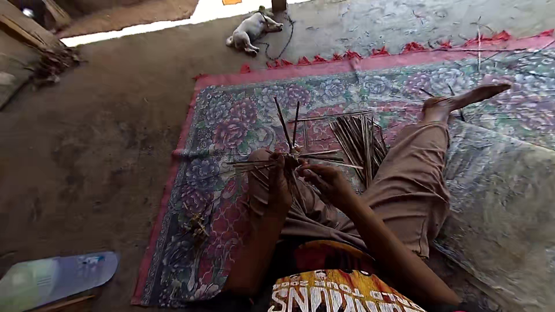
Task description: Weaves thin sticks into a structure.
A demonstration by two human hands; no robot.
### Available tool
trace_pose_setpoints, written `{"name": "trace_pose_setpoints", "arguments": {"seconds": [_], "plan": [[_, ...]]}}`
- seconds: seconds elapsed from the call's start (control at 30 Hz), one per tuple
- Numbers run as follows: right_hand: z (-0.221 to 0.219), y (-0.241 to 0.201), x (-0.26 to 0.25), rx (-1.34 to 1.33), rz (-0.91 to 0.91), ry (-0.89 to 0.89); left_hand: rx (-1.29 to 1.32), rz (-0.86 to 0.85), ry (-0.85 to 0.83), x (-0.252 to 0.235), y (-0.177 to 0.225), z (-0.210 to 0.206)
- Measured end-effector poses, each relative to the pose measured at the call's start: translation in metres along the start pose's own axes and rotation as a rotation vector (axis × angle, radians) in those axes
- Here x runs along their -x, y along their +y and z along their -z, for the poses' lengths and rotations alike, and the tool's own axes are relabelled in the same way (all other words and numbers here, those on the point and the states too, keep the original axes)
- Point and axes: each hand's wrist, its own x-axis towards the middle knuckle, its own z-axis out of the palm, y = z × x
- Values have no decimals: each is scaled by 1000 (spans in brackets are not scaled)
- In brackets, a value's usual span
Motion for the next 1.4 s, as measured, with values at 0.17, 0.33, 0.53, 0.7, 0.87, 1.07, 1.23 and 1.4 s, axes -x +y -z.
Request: {"name": "trace_pose_setpoints", "arguments": {"seconds": [0.17,0.33,0.53,0.7,0.87,1.07,1.23,1.4], "plan": [[-25,10,-1,-241,-101,-12,94,57,-132,4,-11,10],[-28,-10,-5,-476,-297,24,80,43,-59,5,-5,12],[-35,1,-8,-479,-290,73,26,-13,-12,3,-12,16],[-34,7,-7,-417,-233,97,85,31,-3,4,-12,12],[-32,6,-5,-471,-229,76,-14,-167,-37,3,-21,13],[-35,1,-1,-492,-247,-22,-119,-370,-126,-3,-23,23],[-33,-5,-3,-383,-176,-86,-35,-179,-5,5,-9,8],[-23,-5,0,-550,-262,-141,65,-8,-38,2,0,4]]}}
